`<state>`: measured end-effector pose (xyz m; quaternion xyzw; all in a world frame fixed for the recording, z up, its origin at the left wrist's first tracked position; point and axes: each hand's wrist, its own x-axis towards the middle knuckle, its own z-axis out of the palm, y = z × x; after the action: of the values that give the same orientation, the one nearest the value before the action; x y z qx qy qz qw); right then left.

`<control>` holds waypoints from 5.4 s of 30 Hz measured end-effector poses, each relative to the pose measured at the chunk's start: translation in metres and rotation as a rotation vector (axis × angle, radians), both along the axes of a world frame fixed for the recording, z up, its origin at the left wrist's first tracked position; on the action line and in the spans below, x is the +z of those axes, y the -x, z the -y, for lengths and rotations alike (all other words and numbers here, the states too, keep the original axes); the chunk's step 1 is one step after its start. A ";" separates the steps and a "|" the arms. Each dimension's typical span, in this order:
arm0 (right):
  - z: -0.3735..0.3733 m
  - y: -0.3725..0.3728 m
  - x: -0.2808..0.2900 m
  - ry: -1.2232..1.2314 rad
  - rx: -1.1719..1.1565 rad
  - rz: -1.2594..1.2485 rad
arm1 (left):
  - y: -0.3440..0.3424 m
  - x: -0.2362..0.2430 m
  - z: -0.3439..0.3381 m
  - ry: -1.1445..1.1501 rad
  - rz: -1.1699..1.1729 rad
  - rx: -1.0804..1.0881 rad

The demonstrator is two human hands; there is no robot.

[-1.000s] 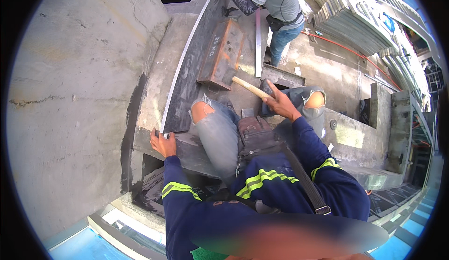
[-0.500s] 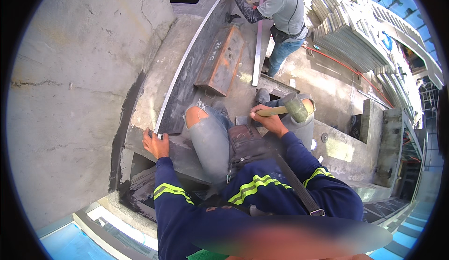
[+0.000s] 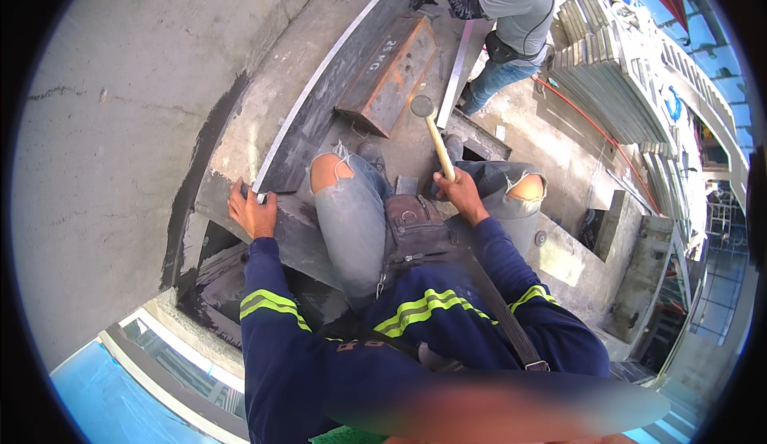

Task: The person uses a rubber mallet to tap a long metal trim strip into place along a concrete edge. They hold the strip with one hand and strike it repeatedly with the mallet in the other, working along the length of the trim. A coworker is visible nearby handling similar materials.

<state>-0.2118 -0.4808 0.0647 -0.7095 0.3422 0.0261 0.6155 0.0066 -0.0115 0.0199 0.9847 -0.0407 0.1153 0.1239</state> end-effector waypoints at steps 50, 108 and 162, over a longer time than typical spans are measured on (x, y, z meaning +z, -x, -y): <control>-0.011 -0.004 -0.017 0.518 0.491 -0.319 | -0.001 -0.003 -0.003 0.061 0.038 -0.030; 0.034 0.013 0.002 -0.301 -0.104 -0.041 | -0.002 -0.007 -0.005 0.015 0.059 -0.056; 0.019 -0.011 0.048 -0.341 -0.072 0.364 | -0.003 -0.012 -0.007 0.031 0.054 -0.022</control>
<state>-0.2004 -0.5002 0.1127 -0.5759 0.2416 -0.0669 0.7782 0.0094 -0.0050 0.0076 0.9787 -0.0533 0.1409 0.1392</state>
